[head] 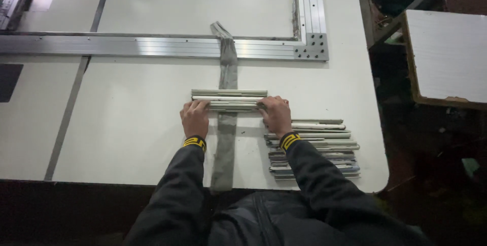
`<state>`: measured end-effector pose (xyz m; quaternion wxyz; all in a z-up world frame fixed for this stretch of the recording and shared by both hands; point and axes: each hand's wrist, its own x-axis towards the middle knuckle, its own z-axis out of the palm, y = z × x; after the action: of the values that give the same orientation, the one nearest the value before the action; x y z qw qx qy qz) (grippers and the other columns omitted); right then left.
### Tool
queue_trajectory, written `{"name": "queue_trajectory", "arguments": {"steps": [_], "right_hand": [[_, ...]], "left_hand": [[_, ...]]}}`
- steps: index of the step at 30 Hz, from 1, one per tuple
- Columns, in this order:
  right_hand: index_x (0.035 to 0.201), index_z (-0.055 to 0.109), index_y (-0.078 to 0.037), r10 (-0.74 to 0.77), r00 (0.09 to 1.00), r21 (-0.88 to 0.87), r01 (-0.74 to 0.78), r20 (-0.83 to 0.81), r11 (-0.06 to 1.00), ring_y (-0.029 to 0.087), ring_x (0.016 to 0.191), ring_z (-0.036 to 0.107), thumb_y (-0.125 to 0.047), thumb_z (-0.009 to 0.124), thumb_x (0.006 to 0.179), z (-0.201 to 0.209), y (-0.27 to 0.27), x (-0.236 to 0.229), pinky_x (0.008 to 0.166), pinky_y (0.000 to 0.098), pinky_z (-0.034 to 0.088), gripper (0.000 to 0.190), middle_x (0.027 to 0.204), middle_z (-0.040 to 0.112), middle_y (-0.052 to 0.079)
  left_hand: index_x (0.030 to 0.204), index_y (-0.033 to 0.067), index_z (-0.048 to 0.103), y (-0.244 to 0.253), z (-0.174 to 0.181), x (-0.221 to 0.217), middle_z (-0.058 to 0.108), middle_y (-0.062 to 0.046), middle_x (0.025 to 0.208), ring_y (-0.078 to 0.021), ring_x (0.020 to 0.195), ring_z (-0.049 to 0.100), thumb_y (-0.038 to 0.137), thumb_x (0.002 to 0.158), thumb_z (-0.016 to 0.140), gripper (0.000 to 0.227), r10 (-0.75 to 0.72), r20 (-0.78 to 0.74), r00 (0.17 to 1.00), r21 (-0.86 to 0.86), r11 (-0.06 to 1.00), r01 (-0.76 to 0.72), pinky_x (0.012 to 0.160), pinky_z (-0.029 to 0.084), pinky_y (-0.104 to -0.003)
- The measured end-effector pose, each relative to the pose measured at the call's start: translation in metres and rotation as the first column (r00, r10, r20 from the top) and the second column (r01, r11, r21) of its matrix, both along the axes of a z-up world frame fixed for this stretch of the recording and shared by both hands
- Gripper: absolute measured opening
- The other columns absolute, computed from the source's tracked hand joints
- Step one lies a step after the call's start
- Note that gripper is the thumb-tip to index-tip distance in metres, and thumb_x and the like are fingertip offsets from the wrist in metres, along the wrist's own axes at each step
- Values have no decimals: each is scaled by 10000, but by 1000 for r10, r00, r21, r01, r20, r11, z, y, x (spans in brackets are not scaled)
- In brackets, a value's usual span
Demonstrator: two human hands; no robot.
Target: Bundling a group of small metal rods together by wrapping them with a fabric strip.
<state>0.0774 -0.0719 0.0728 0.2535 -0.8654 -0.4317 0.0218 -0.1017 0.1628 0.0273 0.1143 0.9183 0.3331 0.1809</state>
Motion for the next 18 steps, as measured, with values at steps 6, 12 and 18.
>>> {"name": "queue_trajectory", "arguments": {"steps": [6, 12, 18], "right_hand": [[1034, 729, -231, -50, 998, -31, 51, 29, 998, 272, 1042, 674, -195, 787, 873, 8, 30, -16, 913, 451, 558, 175, 1016, 674, 9], [1021, 749, -252, -109, 993, -83, 112, 33, 990, 276, 1084, 648, -187, 789, 857, 4, 43, -22, 954, 447, 534, 181, 1038, 659, 18], [1091, 740, -291, -143, 982, -123, 158, 124, 980, 246, 1137, 615, -247, 785, 875, -6, 42, -21, 977, 435, 505, 225, 1134, 623, -4]], "left_hand": [[1078, 387, 714, 37, -12, -4, 671, 154, 1118, -157, 1216, 573, 223, 896, 692, 246, -26, -3, 1000, 22, 999, 26, 1059, 428, -367], [1061, 346, 722, 46, -7, -7, 656, 135, 1136, -173, 1221, 570, 187, 878, 701, 243, -86, 2, 996, 0, 996, 86, 1034, 450, -371], [1083, 290, 742, 45, -16, -8, 630, 69, 1208, -209, 1261, 546, 248, 805, 747, 281, -120, 67, 990, 34, 992, 118, 1006, 466, -390]]}}
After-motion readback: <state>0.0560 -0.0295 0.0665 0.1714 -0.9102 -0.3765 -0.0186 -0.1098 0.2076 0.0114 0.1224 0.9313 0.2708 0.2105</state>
